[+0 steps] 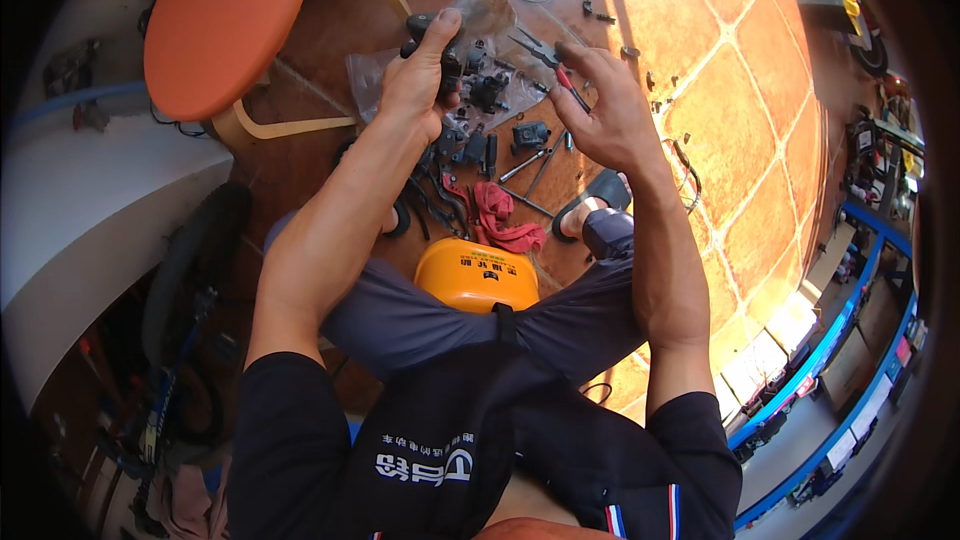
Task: The person sits cross-legged on a stool and assembles small mechanical parts, including a spring-loaded shaft and a black housing. They use pliers to adjust components and place assembled pieces on the floor among other parts and tools.
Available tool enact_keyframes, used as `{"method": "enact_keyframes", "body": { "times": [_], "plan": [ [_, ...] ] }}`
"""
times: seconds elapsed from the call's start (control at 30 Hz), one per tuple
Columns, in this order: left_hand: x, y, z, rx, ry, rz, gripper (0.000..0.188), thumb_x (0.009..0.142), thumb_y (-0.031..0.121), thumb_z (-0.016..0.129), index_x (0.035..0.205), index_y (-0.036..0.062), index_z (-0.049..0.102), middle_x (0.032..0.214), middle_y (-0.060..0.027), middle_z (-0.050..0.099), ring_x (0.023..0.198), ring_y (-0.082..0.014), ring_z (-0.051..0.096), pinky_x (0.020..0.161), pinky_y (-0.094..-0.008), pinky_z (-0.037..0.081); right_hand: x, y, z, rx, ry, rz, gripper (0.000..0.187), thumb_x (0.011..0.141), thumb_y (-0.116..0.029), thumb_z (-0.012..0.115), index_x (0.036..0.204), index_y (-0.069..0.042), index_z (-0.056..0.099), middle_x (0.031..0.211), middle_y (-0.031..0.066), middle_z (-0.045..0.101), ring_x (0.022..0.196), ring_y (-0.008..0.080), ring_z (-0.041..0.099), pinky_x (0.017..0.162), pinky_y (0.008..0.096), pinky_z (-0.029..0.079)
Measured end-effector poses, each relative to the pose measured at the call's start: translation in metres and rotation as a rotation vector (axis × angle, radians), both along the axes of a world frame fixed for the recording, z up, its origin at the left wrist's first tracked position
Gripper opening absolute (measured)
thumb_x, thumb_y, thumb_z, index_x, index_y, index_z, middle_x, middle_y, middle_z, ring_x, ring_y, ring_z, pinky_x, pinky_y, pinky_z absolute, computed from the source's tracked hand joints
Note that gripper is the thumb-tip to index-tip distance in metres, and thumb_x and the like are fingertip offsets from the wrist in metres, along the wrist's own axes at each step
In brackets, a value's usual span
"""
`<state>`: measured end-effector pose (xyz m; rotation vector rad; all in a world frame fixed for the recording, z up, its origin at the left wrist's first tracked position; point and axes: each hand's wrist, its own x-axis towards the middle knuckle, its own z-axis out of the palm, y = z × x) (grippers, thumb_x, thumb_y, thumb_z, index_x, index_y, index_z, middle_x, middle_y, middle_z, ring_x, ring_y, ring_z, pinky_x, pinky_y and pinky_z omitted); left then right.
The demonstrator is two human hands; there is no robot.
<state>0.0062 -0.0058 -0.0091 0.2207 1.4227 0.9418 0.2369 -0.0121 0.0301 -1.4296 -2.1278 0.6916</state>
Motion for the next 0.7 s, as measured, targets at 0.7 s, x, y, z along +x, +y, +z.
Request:
{"method": "enact_keyframes", "body": {
  "times": [0.7],
  "plan": [
    [-0.009, 0.002, 0.015, 0.224, -0.474, -0.123, 0.059, 0.080, 0.063, 0.075, 0.106, 0.0117, 0.061, 0.090, -0.0071, 0.067, 0.070, -0.0207, 0.064, 0.060, -0.0342, 0.054, 0.010, 0.005, 0.004, -0.025, -0.009, -0.027, 0.045, 0.084, -0.023, 0.069, 0.123, 0.000, 0.063, 0.116, 0.0184, 0.066, 0.112, 0.0358, 0.059, 0.099, 0.0424, 0.047]
  ]
}}
